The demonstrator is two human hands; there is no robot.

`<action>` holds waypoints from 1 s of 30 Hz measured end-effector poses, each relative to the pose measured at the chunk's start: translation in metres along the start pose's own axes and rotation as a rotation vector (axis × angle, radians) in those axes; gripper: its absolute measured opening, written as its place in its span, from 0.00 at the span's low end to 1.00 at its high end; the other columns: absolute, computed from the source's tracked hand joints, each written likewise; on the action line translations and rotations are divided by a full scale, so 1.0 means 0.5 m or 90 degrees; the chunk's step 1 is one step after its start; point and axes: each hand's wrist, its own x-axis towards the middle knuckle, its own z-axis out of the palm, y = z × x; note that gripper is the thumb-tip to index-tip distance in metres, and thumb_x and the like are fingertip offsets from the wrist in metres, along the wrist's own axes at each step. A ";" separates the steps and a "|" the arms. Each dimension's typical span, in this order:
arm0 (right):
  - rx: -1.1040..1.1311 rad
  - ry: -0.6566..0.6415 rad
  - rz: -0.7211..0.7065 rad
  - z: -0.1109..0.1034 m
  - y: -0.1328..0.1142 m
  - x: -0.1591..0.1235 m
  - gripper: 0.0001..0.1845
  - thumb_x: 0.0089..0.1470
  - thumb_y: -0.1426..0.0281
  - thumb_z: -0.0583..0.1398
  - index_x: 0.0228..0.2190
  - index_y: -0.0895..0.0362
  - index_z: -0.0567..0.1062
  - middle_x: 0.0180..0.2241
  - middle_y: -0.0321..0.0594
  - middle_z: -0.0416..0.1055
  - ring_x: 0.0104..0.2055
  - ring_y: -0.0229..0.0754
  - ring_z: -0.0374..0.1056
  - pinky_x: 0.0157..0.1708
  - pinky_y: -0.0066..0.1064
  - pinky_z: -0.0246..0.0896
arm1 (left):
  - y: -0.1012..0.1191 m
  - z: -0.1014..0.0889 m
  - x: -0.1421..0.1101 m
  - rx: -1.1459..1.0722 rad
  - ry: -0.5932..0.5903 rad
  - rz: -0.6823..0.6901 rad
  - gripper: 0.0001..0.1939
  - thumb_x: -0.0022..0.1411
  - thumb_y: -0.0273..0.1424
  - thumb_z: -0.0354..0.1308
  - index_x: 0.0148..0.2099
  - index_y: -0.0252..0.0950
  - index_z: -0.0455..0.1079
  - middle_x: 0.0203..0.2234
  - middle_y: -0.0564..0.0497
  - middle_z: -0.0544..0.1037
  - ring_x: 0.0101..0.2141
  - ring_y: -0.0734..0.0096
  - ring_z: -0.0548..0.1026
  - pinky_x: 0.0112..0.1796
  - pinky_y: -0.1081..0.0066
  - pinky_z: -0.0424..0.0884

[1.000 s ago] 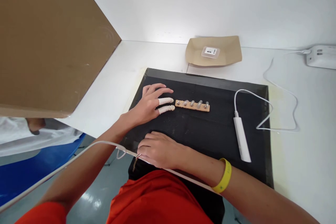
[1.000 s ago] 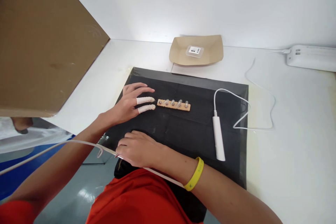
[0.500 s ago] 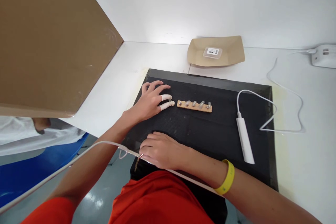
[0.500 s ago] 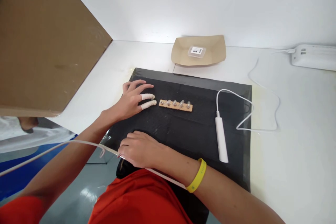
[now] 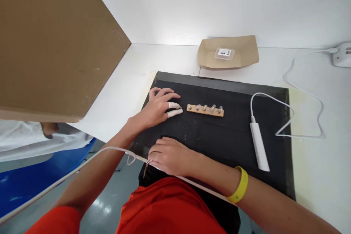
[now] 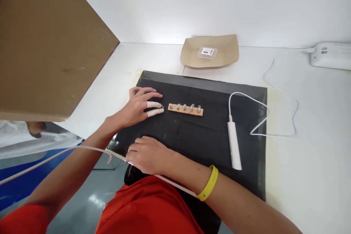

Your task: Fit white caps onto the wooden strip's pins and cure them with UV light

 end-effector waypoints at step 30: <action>0.014 -0.002 0.007 0.006 0.002 0.001 0.13 0.74 0.67 0.55 0.42 0.59 0.79 0.42 0.40 0.81 0.43 0.43 0.67 0.49 0.35 0.58 | -0.028 -0.034 0.020 0.003 -0.158 -0.099 0.22 0.69 0.47 0.65 0.60 0.46 0.77 0.72 0.42 0.63 0.71 0.37 0.54 0.66 0.37 0.47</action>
